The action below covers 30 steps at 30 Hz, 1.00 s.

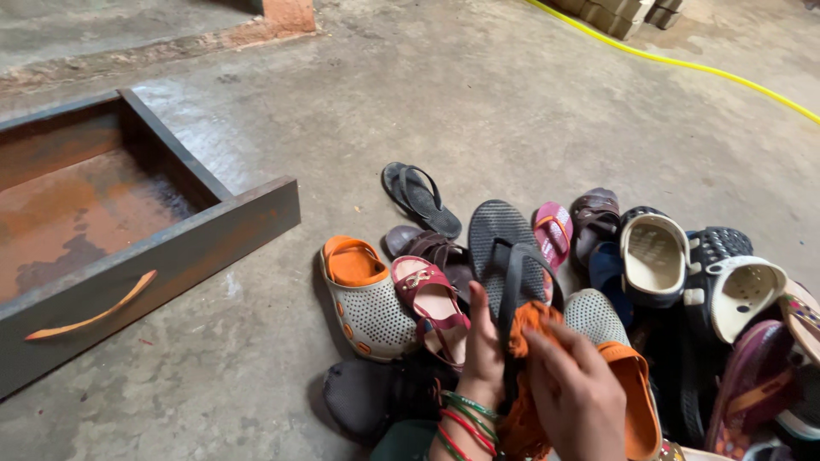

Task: The person sits on the floor and wipes various shoes with an orange cloth, then arranges them in pairs on the floor.

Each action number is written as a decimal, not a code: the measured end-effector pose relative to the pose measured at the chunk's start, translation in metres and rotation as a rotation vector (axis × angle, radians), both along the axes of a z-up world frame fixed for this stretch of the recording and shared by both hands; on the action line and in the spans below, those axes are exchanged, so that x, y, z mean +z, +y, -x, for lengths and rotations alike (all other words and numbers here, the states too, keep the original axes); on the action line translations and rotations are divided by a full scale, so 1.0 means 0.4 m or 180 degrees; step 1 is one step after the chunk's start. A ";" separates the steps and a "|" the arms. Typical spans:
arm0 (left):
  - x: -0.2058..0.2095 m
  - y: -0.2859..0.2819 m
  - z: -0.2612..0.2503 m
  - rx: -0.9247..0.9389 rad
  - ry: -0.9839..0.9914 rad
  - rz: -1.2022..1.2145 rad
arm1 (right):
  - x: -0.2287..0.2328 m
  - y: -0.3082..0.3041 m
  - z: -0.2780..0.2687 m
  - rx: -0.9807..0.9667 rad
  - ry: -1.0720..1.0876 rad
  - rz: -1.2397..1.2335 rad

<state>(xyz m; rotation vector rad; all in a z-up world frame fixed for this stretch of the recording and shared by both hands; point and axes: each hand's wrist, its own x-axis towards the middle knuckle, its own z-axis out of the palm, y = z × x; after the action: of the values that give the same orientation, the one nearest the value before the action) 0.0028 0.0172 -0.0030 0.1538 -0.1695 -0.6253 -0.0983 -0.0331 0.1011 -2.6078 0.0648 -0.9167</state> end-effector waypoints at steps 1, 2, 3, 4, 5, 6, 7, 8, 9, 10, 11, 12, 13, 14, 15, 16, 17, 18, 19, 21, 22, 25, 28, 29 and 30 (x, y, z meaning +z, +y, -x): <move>-0.001 -0.019 0.009 -0.0045 0.0036 -0.0051 | 0.014 -0.008 -0.015 -0.0018 -0.0062 0.0063; 0.002 -0.049 0.014 -0.0045 0.0084 0.0027 | 0.033 -0.023 -0.039 -0.0041 -0.0139 0.0138; 0.005 -0.081 0.019 -0.0045 0.0131 0.0105 | 0.052 -0.033 -0.057 -0.0064 -0.0216 0.0214; 0.003 -0.097 0.024 -0.0034 0.0191 0.0171 | 0.064 -0.036 -0.066 -0.0124 -0.0255 0.0157; 0.001 -0.104 0.027 0.0003 0.0178 0.0117 | 0.072 -0.037 -0.072 -0.0183 -0.0295 0.0099; 0.003 -0.106 0.028 0.0053 0.0159 0.0060 | 0.076 -0.036 -0.077 -0.0230 -0.0340 0.0039; 0.008 -0.105 0.029 0.0103 0.0140 0.0004 | 0.075 -0.035 -0.068 -0.0102 -0.0305 0.0100; 0.011 -0.089 0.027 0.0086 -0.0019 0.0084 | 0.069 -0.032 -0.049 0.0030 -0.0263 0.0164; 0.012 -0.061 0.022 0.0069 -0.0177 0.0164 | 0.060 -0.028 -0.031 0.0161 -0.0221 0.0228; 0.015 -0.037 0.020 0.0057 -0.0332 0.0237 | 0.045 -0.022 -0.013 0.0106 -0.0136 0.0142; 0.022 -0.026 0.019 0.0138 -0.0330 0.0162 | 0.030 -0.018 0.004 0.0051 -0.0050 0.0056; 0.029 -0.019 0.018 0.0213 -0.0321 0.0084 | 0.018 -0.019 0.014 -0.0009 0.0043 -0.0033; 0.034 -0.016 0.018 0.0289 -0.0311 0.0006 | 0.012 -0.025 0.016 -0.0049 0.0006 -0.0041; 0.039 -0.022 0.024 0.0301 -0.0425 0.0075 | 0.009 -0.031 0.017 -0.0092 -0.0034 -0.0046; 0.044 -0.037 0.033 0.0313 -0.0538 0.0145 | 0.011 -0.036 0.018 -0.0134 -0.0074 -0.0051; 0.048 -0.051 0.042 0.0315 -0.0653 0.0214 | 0.018 -0.046 0.014 -0.0158 -0.0133 -0.0031; 0.050 -0.061 0.051 0.0193 -0.0536 0.0050 | 0.029 -0.060 0.002 -0.0182 -0.0192 -0.0011; 0.053 -0.074 0.058 0.0076 -0.0420 -0.0103 | 0.043 -0.074 -0.013 -0.0203 -0.0253 0.0021; 0.056 -0.085 0.063 -0.0040 -0.0305 -0.0256 | 0.055 -0.084 -0.027 -0.0259 -0.0250 -0.0027; 0.058 -0.099 0.064 -0.0076 -0.0207 -0.0167 | 0.069 -0.093 -0.046 -0.0342 -0.0239 -0.0135; 0.057 -0.101 0.058 -0.0085 -0.0164 -0.0122 | 0.069 -0.091 -0.046 -0.0219 -0.0250 -0.0020; 0.038 -0.064 0.034 0.0098 -0.0315 -0.0024 | 0.048 -0.077 -0.019 0.0068 -0.0116 0.0164; 0.026 -0.023 0.009 0.0216 -0.0462 0.0270 | 0.017 -0.054 0.018 0.0127 0.0196 0.0046; 0.028 -0.025 0.011 0.0246 -0.0435 0.0189 | 0.011 -0.051 0.024 0.0098 0.0218 0.0035; 0.031 -0.029 0.017 0.0271 -0.0409 0.0107 | 0.010 -0.050 0.027 0.0066 0.0238 0.0023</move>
<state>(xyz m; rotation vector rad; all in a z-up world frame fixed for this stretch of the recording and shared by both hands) -0.0039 0.0055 0.0093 0.1679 -0.2960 -0.5276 -0.1092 -0.0529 0.1053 -2.6442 0.0542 -0.8138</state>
